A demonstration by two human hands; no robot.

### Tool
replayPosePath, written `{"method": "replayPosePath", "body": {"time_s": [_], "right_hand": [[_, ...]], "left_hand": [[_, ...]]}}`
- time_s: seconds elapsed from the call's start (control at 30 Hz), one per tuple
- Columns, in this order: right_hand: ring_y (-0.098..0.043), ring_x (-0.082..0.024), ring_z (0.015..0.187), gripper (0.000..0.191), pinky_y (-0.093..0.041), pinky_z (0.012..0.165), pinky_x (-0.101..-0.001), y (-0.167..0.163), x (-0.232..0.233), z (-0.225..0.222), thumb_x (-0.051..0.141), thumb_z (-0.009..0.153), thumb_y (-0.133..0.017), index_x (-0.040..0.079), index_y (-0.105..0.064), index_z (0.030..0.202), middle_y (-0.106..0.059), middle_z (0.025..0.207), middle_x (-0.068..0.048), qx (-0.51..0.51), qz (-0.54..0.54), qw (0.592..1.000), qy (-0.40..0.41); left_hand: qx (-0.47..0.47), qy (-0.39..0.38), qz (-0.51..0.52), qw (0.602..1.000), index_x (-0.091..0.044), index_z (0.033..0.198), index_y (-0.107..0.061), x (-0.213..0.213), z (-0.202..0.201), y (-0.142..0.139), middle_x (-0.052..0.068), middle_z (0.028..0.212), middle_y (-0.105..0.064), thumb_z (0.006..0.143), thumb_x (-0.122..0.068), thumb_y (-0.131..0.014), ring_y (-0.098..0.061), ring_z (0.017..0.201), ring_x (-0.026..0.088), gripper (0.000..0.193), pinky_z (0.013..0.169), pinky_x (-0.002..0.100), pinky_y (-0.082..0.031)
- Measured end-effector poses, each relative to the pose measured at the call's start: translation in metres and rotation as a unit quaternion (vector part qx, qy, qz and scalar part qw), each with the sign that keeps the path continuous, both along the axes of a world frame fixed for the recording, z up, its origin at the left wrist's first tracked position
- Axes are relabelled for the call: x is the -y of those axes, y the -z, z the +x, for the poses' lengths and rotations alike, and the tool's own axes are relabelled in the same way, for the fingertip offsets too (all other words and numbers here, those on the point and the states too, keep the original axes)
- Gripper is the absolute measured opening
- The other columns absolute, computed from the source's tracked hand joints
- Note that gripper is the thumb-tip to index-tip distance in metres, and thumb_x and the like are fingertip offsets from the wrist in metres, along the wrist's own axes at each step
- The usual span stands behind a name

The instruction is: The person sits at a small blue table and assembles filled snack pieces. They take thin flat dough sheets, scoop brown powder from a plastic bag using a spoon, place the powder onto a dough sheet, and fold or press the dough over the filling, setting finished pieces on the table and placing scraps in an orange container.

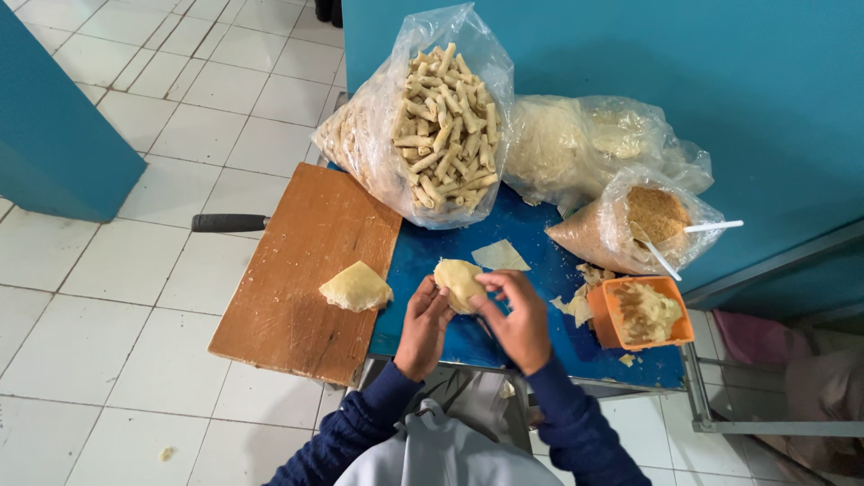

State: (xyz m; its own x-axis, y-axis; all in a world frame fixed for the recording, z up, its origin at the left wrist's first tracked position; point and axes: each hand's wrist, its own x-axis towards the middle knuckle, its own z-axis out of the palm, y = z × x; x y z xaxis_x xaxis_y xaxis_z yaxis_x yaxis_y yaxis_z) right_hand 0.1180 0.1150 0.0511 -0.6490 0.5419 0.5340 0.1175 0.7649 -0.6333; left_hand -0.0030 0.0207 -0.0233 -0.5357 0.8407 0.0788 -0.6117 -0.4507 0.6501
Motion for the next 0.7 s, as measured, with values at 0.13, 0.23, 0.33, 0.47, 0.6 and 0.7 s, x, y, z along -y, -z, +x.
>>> {"method": "replayPosePath", "body": {"time_s": [0.13, 0.23, 0.33, 0.47, 0.6, 0.7], "right_hand": [[-0.07, -0.027, 0.085, 0.023, -0.056, 0.071, -0.0319, 0.003, 0.016, -0.01, 0.009, 0.085, -0.079, 0.001, -0.068, 0.104, -0.068, 0.104, -0.012, 0.008, 0.041, 0.999, 0.024], [-0.072, -0.023, 0.084, 0.013, -0.057, 0.072, -0.031, 0.007, 0.011, -0.007, 0.008, 0.09, -0.075, 0.002, -0.07, 0.1, -0.072, 0.102, -0.01, -0.007, 0.019, 0.999, 0.033], [-0.073, -0.019, 0.086, 0.009, -0.056, 0.073, -0.0296, 0.015, 0.001, 0.0, 0.007, 0.095, -0.07, 0.001, -0.071, 0.101, -0.074, 0.102, -0.009, -0.023, -0.022, 0.999, 0.014], [-0.062, -0.014, 0.076, 0.013, -0.051, 0.066, -0.0275, 0.034, -0.015, 0.007, 0.012, 0.1, -0.069, 0.0, -0.072, 0.102, -0.073, 0.094, -0.008, 0.019, -0.193, 0.981, 0.001], [-0.059, -0.006, 0.08, 0.016, -0.048, 0.069, -0.0228, 0.053, -0.036, 0.014, 0.014, 0.101, -0.068, 0.0, -0.074, 0.106, -0.068, 0.091, -0.003, -0.027, -0.414, 0.909, -0.044], [-0.068, -0.008, 0.078, 0.018, -0.052, 0.069, -0.0224, 0.053, -0.067, 0.018, 0.014, 0.095, -0.065, 0.003, -0.072, 0.108, -0.074, 0.094, -0.002, -0.106, -0.57, 0.814, -0.027]], "left_hand": [[-0.042, -0.005, -0.056, 0.998, -0.001, 0.127, -0.055, 0.001, 0.006, -0.002, 0.007, 0.122, -0.066, 0.106, -0.013, -0.051, -0.062, 0.112, 0.014, 0.024, 0.096, 0.031, -0.049], [-0.061, -0.017, -0.052, 0.997, 0.0, 0.125, -0.057, 0.002, 0.005, -0.005, 0.006, 0.12, -0.068, 0.105, -0.015, -0.054, -0.064, 0.11, 0.012, 0.024, 0.095, 0.029, -0.049], [-0.06, -0.014, -0.03, 0.998, 0.0, 0.124, -0.058, 0.002, 0.005, -0.006, 0.007, 0.119, -0.067, 0.106, -0.014, -0.057, -0.063, 0.108, 0.012, 0.023, 0.094, 0.029, -0.05], [-0.099, -0.035, -0.052, 0.993, 0.001, 0.121, -0.057, 0.0, 0.006, -0.005, 0.008, 0.116, -0.068, 0.101, -0.011, -0.065, -0.064, 0.104, 0.011, 0.024, 0.09, 0.029, -0.052], [-0.092, -0.046, -0.067, 0.992, 0.002, 0.118, -0.056, -0.003, 0.004, -0.001, 0.01, 0.112, -0.071, 0.099, -0.011, -0.065, -0.067, 0.096, 0.012, 0.025, 0.084, 0.029, -0.055], [-0.088, -0.048, -0.075, 0.992, 0.002, 0.117, -0.056, -0.001, 0.001, 0.003, 0.011, 0.11, -0.072, 0.1, -0.012, -0.064, -0.068, 0.095, 0.012, 0.023, 0.083, 0.029, -0.055]]}}
